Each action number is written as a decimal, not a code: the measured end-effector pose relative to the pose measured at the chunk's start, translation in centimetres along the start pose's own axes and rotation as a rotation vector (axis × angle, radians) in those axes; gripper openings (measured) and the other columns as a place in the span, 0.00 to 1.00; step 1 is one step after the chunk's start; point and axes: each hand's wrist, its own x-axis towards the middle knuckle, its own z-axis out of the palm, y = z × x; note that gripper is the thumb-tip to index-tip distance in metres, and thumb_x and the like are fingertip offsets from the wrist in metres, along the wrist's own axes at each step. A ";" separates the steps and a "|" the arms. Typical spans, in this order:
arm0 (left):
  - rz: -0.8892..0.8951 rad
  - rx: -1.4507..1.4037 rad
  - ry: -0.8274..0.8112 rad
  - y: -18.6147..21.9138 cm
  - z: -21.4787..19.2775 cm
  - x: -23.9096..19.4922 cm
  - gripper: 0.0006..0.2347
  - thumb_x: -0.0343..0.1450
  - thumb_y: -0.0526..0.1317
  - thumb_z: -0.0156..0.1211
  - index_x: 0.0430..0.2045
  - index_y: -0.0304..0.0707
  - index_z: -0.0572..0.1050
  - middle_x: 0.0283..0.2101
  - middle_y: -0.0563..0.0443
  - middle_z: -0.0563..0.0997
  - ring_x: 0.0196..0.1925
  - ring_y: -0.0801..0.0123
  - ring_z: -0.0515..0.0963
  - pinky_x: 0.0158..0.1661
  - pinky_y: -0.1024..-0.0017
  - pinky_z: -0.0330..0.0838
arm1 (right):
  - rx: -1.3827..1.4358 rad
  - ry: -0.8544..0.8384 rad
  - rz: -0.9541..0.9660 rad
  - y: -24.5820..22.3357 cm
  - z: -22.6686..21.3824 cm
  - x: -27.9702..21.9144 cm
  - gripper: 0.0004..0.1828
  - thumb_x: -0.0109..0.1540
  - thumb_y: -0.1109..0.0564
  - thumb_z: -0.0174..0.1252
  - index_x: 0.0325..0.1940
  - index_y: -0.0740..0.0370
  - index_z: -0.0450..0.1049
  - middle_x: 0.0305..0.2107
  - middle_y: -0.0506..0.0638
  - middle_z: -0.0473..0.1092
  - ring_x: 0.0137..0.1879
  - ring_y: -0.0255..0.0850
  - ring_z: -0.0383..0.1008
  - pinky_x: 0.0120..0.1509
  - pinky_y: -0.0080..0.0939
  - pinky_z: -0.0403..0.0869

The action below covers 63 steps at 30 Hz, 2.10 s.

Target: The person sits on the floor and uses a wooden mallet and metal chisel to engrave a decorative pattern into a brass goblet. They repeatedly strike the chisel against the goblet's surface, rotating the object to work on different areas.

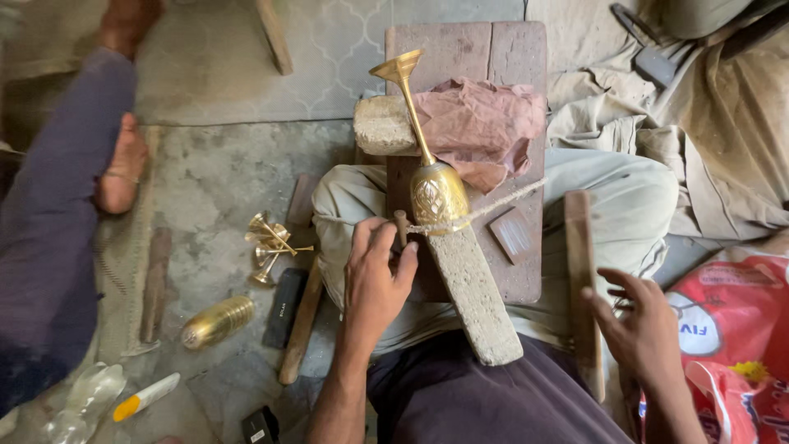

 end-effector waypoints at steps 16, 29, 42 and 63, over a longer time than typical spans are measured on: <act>-0.006 -0.029 0.237 2.9 -2.2 -4.4 0.15 0.71 0.37 0.60 0.52 0.34 0.76 0.55 0.41 0.76 0.46 0.54 0.83 0.36 0.66 0.82 | 0.058 -0.106 -0.544 -22.3 2.8 9.3 0.46 0.50 0.38 0.69 0.62 0.67 0.62 0.36 0.66 0.75 0.44 0.62 0.77 0.49 0.59 0.74; -0.012 0.034 0.143 6.2 -6.6 -2.1 0.15 0.75 0.41 0.53 0.54 0.35 0.75 0.49 0.44 0.79 0.43 0.64 0.83 0.40 0.70 0.79 | 0.572 -0.692 -0.701 -24.6 -4.6 15.3 0.38 0.53 0.38 0.68 0.64 0.51 0.72 0.53 0.53 0.77 0.57 0.46 0.78 0.61 0.47 0.75; -0.292 -0.676 -0.280 3.4 2.8 -0.6 0.16 0.78 0.45 0.52 0.45 0.26 0.75 0.28 0.48 0.84 0.34 0.73 0.83 0.41 0.75 0.74 | 0.949 -0.865 -0.548 -19.0 -0.3 17.1 0.36 0.55 0.41 0.68 0.63 0.59 0.74 0.54 0.50 0.77 0.61 0.39 0.76 0.65 0.43 0.73; -0.321 -0.424 -0.184 5.2 3.5 -1.6 0.12 0.77 0.41 0.55 0.45 0.27 0.74 0.35 0.44 0.83 0.36 0.66 0.85 0.39 0.70 0.78 | 0.553 -0.444 -0.497 -18.0 -4.3 3.0 0.24 0.60 0.43 0.66 0.51 0.63 0.78 0.35 0.56 0.78 0.39 0.47 0.79 0.42 0.41 0.78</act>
